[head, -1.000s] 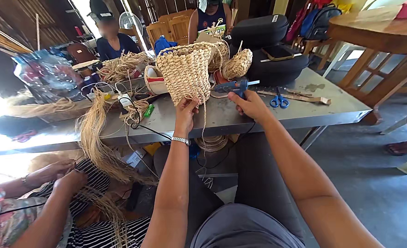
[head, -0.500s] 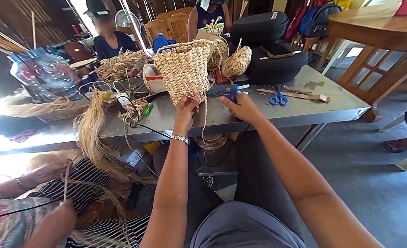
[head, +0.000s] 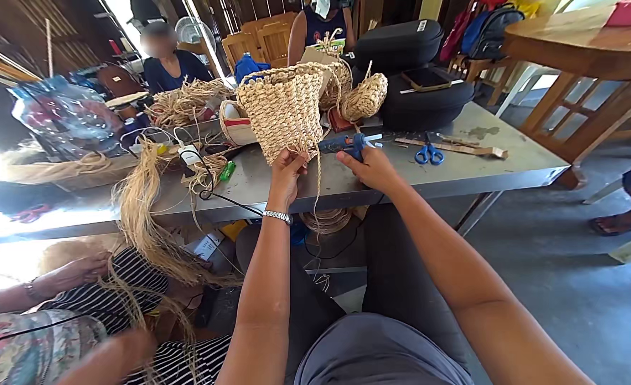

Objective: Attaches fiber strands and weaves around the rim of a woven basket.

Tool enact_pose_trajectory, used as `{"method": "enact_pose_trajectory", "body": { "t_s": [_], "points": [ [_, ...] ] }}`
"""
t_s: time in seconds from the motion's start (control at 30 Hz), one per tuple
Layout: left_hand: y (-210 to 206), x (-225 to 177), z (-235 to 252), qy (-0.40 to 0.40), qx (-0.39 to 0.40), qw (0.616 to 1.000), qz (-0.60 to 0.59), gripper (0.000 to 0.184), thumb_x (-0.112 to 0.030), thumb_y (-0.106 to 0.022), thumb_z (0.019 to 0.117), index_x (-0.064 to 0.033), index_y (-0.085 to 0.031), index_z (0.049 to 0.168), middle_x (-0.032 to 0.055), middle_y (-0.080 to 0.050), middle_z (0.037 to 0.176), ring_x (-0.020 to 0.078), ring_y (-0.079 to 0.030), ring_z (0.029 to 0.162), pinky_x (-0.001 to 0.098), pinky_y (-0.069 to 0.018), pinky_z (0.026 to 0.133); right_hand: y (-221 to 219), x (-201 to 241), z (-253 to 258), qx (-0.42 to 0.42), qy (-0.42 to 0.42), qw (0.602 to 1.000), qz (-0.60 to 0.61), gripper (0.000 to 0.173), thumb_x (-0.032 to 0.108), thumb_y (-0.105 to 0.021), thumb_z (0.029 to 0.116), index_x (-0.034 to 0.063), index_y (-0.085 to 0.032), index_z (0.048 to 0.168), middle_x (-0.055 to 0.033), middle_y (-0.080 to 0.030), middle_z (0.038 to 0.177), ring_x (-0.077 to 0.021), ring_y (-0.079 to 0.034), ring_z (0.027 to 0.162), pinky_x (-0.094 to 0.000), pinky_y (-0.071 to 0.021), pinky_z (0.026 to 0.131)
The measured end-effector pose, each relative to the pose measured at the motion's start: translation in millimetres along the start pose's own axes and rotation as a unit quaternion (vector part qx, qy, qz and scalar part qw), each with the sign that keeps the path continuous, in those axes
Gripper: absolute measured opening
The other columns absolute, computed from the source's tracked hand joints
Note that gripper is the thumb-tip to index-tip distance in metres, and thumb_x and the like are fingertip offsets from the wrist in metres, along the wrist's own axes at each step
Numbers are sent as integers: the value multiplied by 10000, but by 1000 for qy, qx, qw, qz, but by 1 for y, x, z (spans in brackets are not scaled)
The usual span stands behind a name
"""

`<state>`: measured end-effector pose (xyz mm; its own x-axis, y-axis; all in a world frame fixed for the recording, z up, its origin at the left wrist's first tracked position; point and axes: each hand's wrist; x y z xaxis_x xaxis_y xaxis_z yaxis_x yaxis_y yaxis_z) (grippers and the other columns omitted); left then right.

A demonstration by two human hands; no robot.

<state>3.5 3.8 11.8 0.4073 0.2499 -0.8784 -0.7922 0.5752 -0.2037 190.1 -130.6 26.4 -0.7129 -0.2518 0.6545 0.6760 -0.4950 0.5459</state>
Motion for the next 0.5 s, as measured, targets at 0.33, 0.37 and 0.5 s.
{"method": "enact_pose_trajectory", "body": {
  "t_s": [0.33, 0.37, 0.5],
  "points": [
    [0, -1, 0, 2, -6, 1000, -2, 83, -15, -609, 992, -50, -599, 1067, 17, -656, 887, 80, -620, 720, 229, -544, 673, -1, 1, 0, -2, 10, 1000, -4, 450, 444, -561, 1052, 17, -656, 1160, -89, -640, 799, -183, -607, 671, -421, -530, 676],
    [-1, -1, 0, 1, -7, 1000, -3, 79, -14, -608, 992, -51, -597, 1061, 14, -656, 886, 76, -619, 717, 226, -545, 671, -1, 1, 0, -2, 13, 1000, -6, 454, 443, -563, 1051, 15, -660, 1169, -94, -647, 803, -185, -613, 677, -424, -535, 683],
    [0, -1, 0, -5, -7, 1000, -6, 78, -16, -611, 992, -54, -599, 1058, 15, -659, 877, 75, -616, 707, 222, -542, 666, 0, 4, -1, 4, 15, 1000, -17, 455, 443, -555, 1053, 9, -657, 1147, -93, -632, 790, -189, -608, 683, -431, -525, 691]
  ]
}}
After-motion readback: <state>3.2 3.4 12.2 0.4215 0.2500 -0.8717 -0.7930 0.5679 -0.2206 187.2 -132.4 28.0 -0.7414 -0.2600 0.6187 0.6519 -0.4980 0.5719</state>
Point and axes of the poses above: each hand's wrist, its own z-axis towards the middle knuckle, its own y-axis out of the back of the hand, x = y × z
